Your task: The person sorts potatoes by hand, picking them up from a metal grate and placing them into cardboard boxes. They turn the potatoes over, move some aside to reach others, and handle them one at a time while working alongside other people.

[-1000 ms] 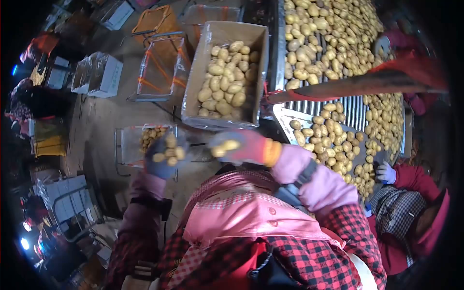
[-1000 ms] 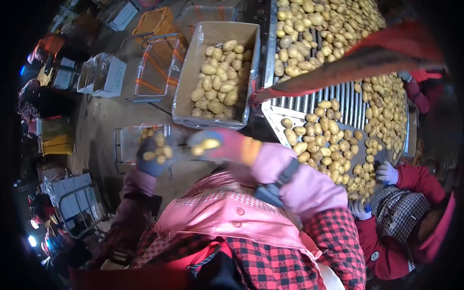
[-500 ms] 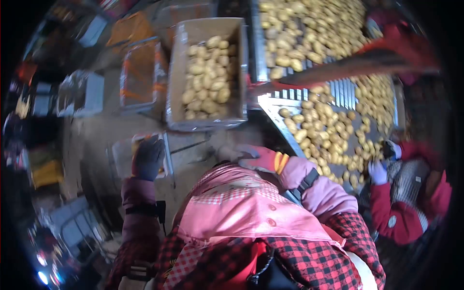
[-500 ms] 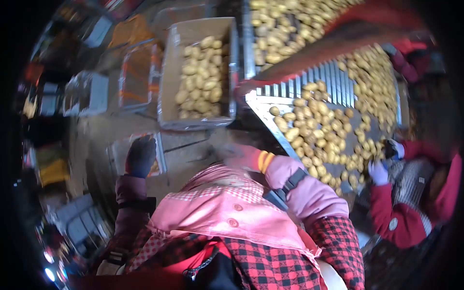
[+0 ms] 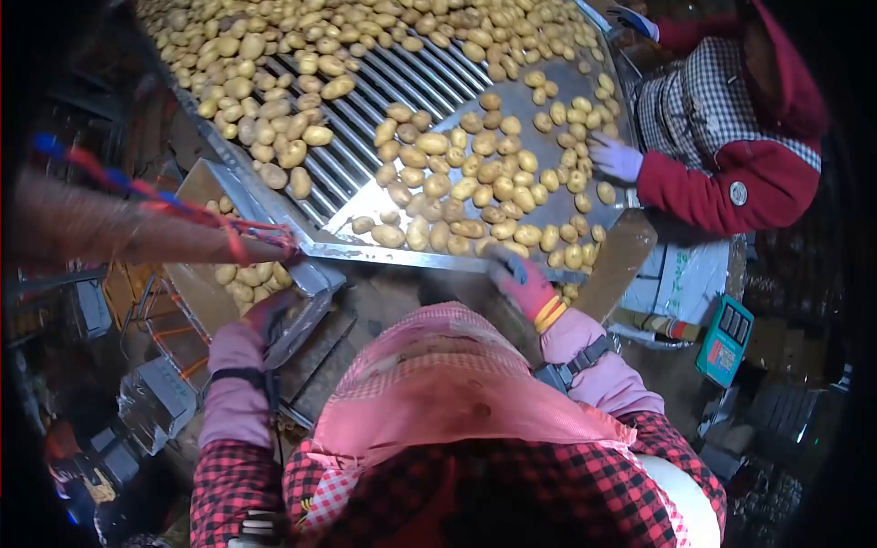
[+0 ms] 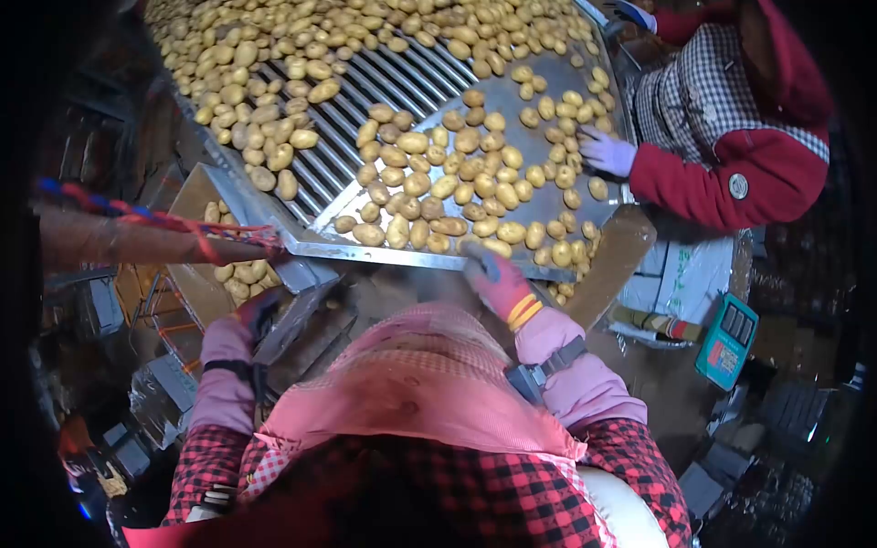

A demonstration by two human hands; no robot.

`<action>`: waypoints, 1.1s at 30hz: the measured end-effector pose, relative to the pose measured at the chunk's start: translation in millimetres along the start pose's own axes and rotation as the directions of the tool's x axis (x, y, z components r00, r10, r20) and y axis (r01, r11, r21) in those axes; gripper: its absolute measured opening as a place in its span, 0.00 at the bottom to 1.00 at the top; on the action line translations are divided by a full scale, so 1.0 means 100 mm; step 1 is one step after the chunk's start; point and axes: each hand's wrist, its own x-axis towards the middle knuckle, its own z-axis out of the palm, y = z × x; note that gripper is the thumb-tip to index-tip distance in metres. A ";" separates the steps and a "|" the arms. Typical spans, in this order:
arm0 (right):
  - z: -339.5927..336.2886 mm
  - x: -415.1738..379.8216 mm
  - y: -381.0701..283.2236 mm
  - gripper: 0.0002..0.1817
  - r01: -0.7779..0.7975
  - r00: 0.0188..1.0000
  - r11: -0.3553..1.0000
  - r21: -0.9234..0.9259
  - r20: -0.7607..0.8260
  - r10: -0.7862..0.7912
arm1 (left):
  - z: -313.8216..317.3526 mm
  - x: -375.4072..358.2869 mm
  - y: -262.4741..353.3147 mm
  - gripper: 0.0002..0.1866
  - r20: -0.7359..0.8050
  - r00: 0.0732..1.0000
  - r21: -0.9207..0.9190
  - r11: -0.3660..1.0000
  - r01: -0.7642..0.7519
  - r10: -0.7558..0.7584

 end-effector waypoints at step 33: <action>-0.32 -0.49 1.01 0.37 0.005 0.975 0.868 -0.497 -0.190 -0.114 | 2.57 1.40 2.64 0.42 -0.168 0.665 0.813 0.484 -0.325 0.728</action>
